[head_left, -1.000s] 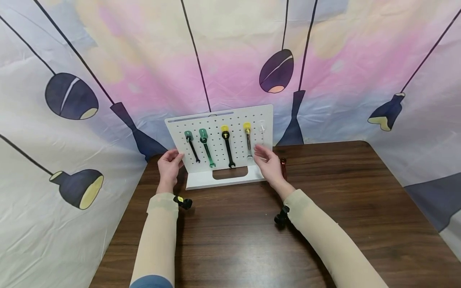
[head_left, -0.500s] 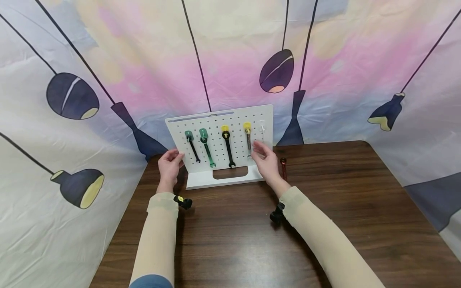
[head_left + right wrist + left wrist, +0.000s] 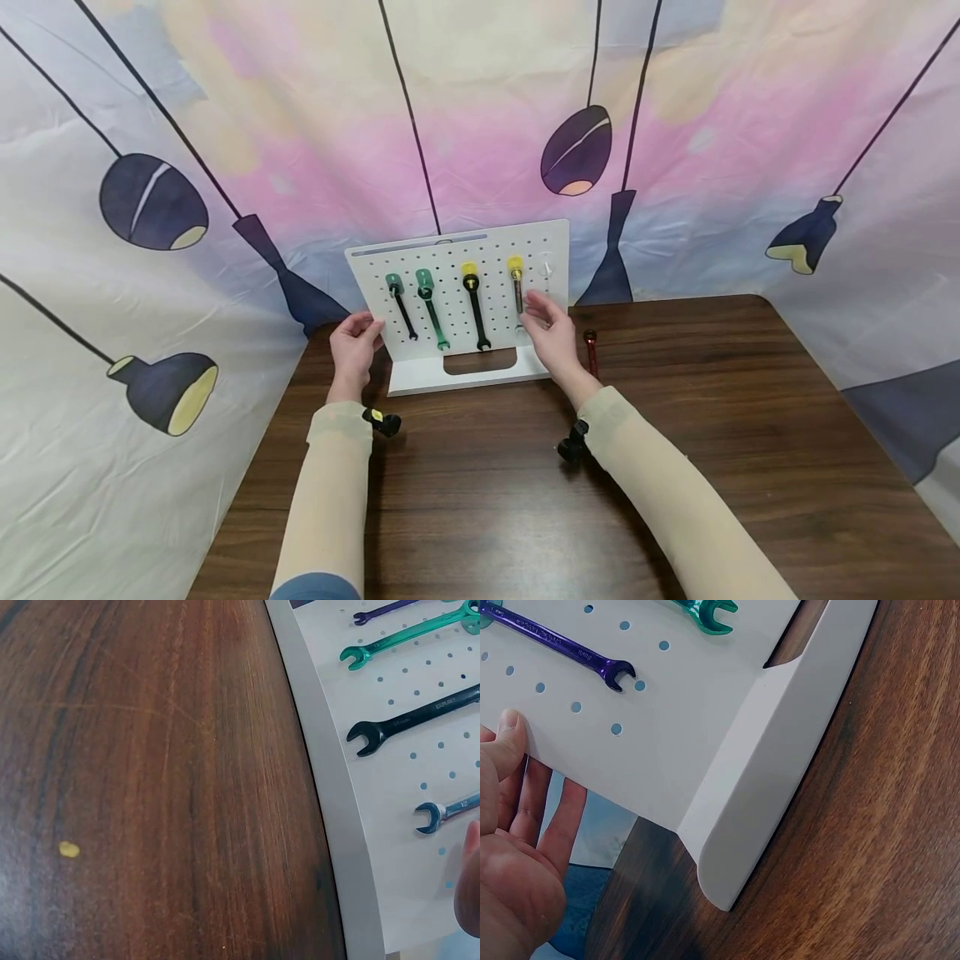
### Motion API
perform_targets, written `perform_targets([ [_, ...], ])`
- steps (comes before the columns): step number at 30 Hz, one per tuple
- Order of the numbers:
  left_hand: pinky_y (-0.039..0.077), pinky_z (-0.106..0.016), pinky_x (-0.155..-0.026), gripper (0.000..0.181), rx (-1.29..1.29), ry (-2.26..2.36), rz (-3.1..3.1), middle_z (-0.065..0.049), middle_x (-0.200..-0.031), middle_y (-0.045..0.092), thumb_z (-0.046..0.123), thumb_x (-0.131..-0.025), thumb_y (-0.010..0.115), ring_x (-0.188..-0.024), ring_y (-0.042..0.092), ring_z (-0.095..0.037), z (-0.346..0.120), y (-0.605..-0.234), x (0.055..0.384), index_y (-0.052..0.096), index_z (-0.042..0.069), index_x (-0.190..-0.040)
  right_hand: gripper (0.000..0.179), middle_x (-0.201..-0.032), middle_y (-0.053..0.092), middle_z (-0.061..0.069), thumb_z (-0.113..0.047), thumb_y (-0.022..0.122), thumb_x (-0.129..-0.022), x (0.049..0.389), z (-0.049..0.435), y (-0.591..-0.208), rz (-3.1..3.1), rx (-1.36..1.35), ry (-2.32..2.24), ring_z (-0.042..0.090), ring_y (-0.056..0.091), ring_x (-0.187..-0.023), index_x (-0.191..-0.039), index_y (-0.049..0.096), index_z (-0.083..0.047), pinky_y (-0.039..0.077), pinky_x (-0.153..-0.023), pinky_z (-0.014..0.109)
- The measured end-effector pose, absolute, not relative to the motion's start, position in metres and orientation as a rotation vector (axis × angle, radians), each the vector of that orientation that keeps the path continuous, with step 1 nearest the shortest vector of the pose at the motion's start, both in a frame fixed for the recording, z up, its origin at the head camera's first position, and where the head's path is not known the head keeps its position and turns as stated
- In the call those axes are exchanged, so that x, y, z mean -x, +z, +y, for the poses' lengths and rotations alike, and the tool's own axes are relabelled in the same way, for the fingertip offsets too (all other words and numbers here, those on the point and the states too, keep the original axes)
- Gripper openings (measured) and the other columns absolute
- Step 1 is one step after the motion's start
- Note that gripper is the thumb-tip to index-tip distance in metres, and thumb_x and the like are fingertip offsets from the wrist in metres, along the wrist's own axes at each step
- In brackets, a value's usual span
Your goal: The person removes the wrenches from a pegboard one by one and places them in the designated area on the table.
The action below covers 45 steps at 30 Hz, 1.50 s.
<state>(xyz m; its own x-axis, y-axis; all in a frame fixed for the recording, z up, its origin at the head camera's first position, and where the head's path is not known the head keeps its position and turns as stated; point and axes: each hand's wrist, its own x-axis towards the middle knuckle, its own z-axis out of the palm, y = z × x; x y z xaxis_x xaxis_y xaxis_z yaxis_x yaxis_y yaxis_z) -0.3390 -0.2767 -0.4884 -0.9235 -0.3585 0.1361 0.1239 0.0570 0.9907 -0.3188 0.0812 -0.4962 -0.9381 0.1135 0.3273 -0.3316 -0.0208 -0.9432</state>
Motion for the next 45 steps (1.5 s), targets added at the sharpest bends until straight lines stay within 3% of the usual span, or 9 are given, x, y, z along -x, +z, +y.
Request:
perform_targets([
  [9,0.061,-0.029,-0.081,0.016,-0.233,-1.948,-1.988,0.007,-0.095,0.069,0.013,-0.099,0.08,-0.092,0.066,-0.012,-0.276,-0.489,0.34,0.074,0.01,-0.113,0.043,-0.143,0.065,0.018,-0.001,0.068,-0.103,0.32,0.078,-0.494,-1.955,-0.204,2.067,0.033,0.061,-0.129,-0.146,0.061,-0.001,0.049,-0.112,0.041],
  [27,0.061,-0.031,-0.085,0.015,-0.251,-1.955,-1.988,0.006,-0.094,0.069,0.013,-0.099,0.08,-0.092,0.066,-0.011,-0.278,-0.49,0.341,0.074,0.011,-0.113,0.046,-0.147,0.057,0.016,-0.008,0.068,-0.105,0.316,0.071,-0.487,-2.028,-0.117,2.166,0.032,0.05,-0.138,-0.15,0.058,-0.006,0.045,-0.113,0.046],
  [33,0.061,-0.036,-0.09,0.016,-0.271,-1.976,-1.992,0.008,-0.094,0.069,0.013,-0.1,0.079,-0.092,0.066,-0.01,-0.279,-0.49,0.343,0.074,0.012,-0.115,0.05,-0.15,0.055,0.021,-0.007,0.069,-0.105,0.314,0.069,-0.486,-2.022,-0.144,2.179,0.037,0.049,-0.141,-0.152,0.055,-0.002,0.042,-0.116,0.05],
  [40,0.055,-0.054,-0.104,0.016,-0.264,-1.981,-1.974,0.008,-0.093,0.069,0.013,-0.1,0.079,-0.092,0.065,-0.011,-0.279,-0.49,0.343,0.074,0.01,-0.114,0.048,-0.146,0.058,0.018,-0.009,0.07,-0.104,0.312,0.069,-0.485,-2.047,-0.141,2.176,0.033,0.052,-0.138,-0.151,0.057,-0.006,0.045,-0.114,0.047],
  [45,0.056,-0.055,-0.101,0.011,-0.246,-1.949,-1.969,0.008,-0.092,0.069,0.012,-0.099,0.08,-0.091,0.066,-0.011,-0.277,-0.49,0.341,0.074,0.012,-0.109,0.046,-0.141,0.06,0.017,-0.009,0.07,-0.103,0.312,0.068,-0.486,-2.062,-0.129,2.162,0.032,0.054,-0.133,-0.147,0.059,-0.004,0.046,-0.112,0.046],
])
